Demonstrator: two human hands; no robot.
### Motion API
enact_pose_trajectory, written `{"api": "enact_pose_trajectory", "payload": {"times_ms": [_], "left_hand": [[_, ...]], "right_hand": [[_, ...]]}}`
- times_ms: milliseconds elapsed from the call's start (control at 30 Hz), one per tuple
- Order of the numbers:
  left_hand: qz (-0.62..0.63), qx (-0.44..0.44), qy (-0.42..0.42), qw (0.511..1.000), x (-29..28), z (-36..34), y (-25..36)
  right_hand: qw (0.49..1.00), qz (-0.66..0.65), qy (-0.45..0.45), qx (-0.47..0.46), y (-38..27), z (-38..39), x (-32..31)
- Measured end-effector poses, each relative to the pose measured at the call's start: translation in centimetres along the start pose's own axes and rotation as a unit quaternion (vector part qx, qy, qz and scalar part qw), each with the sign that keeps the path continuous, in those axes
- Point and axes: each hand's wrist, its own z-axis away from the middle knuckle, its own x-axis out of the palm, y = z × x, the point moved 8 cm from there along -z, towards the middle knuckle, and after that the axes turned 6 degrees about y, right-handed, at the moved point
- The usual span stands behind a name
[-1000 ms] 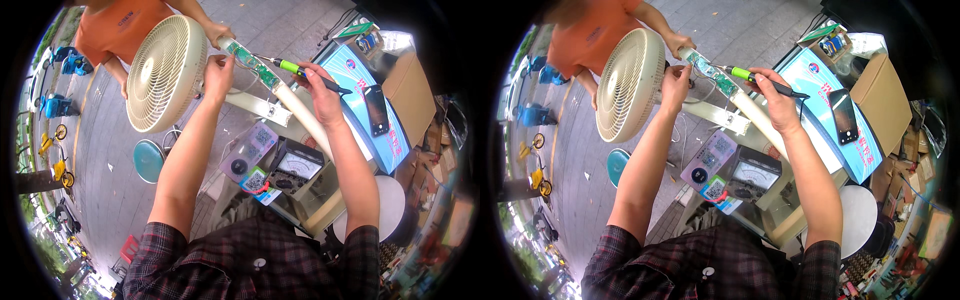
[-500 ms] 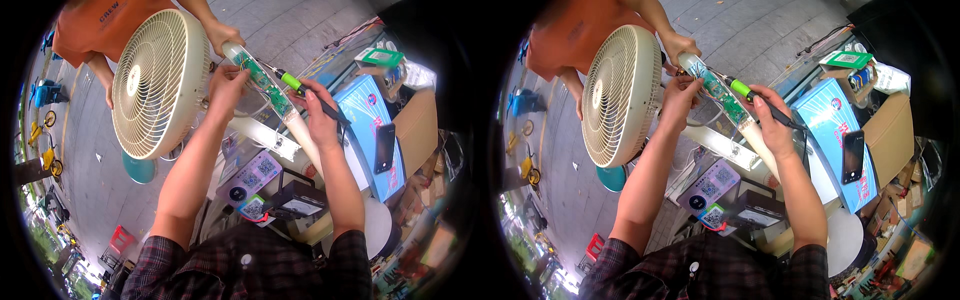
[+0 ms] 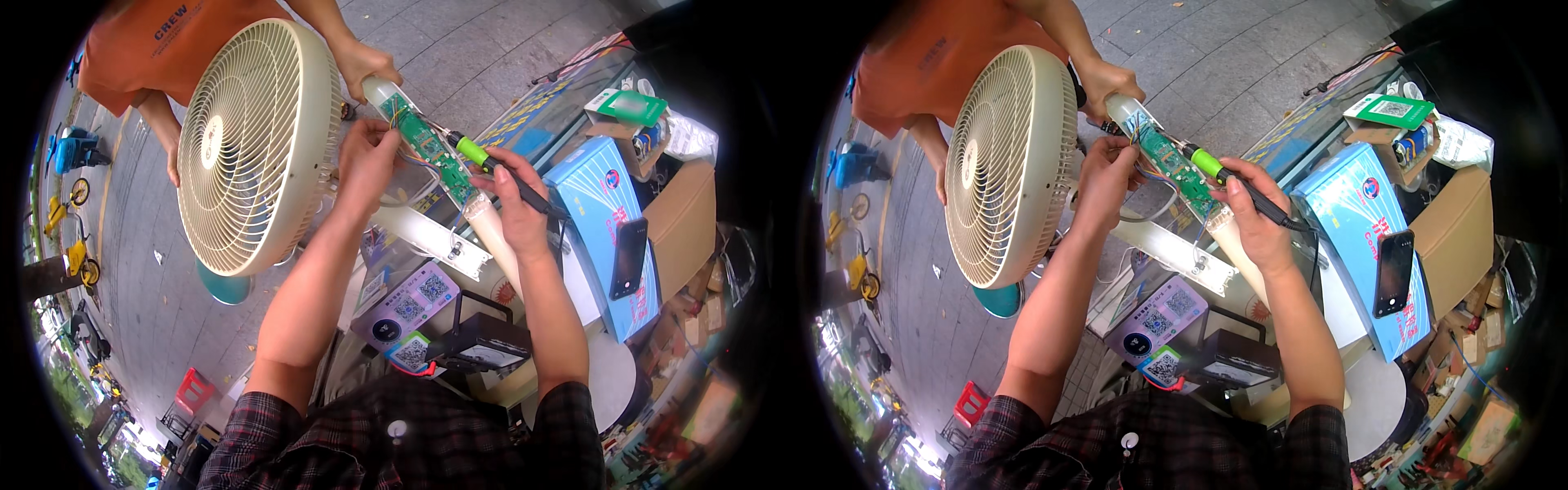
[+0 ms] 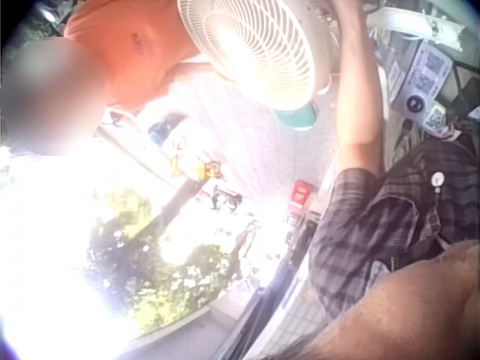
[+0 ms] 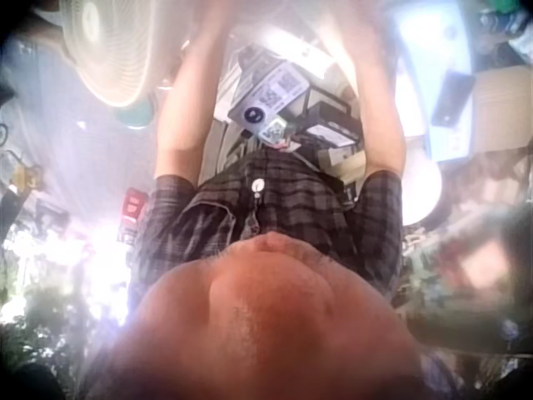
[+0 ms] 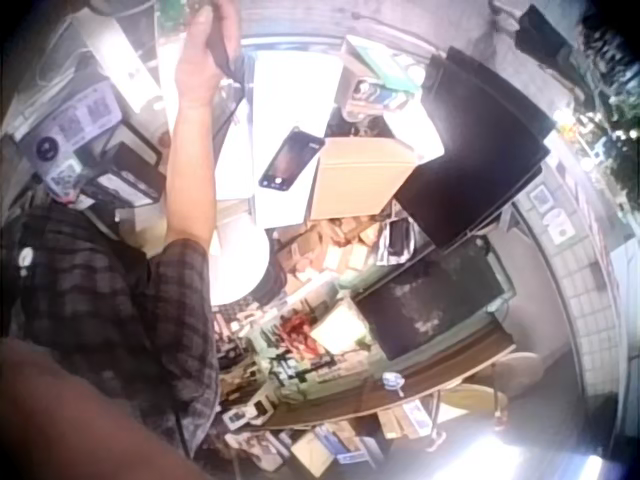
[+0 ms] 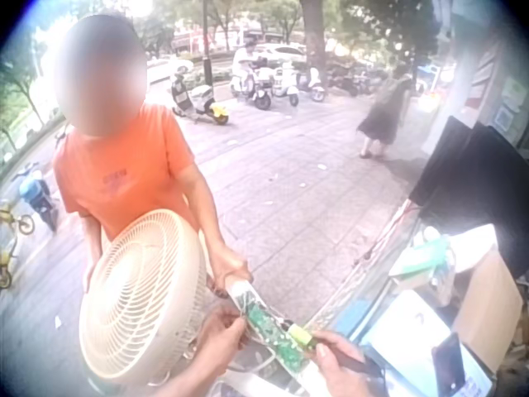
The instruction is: The person repairs a fan's circuit board using a soldering iron and solder. They hold the fan steady, apply solder to the board, and manipulate wires.
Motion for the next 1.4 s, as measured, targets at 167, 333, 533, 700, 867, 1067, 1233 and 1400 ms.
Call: {"api": "enact_pose_trajectory", "payload": {"times_ms": [167,333,533,700,867,1067,1233,1400], "left_hand": [[0.061,-0.034,-0.002,0.998,0.0,0.0,-0.2],[0.043,-0.017,-0.002,0.999,0.0,-0.4,-0.2],[0.058,-0.006,-0.010,0.998,0.0,-0.7,-0.4],[0.057,-0.012,0.004,0.998,0.0,-0.5,-0.2],[0.069,-0.007,-0.013,0.997,0.0,-1.1,-1.1],[0.092,0.004,-0.015,0.996,-0.1,-1.4,-1.3],[0.101,-0.001,-0.020,0.995,0.1,-1.4,-1.2],[0.100,0.000,-0.014,0.995,0.0,-1.6,-1.4]], "right_hand": [[1.000,0.008,-0.005,0.000,0.0,0.0,0.2],[1.000,0.003,-0.005,0.007,0.0,0.0,0.3],[1.000,0.005,-0.007,0.013,0.0,-0.2,0.3],[1.000,0.000,-0.003,0.021,0.4,-0.3,0.2],[1.000,-0.002,-0.002,0.026,0.6,-0.4,0.2],[0.999,-0.018,-0.001,0.041,0.9,-0.5,0.1],[0.998,-0.043,0.002,0.053,1.3,-0.6,-0.2],[0.997,-0.037,-0.003,0.061,1.5,-0.5,-0.3]]}}
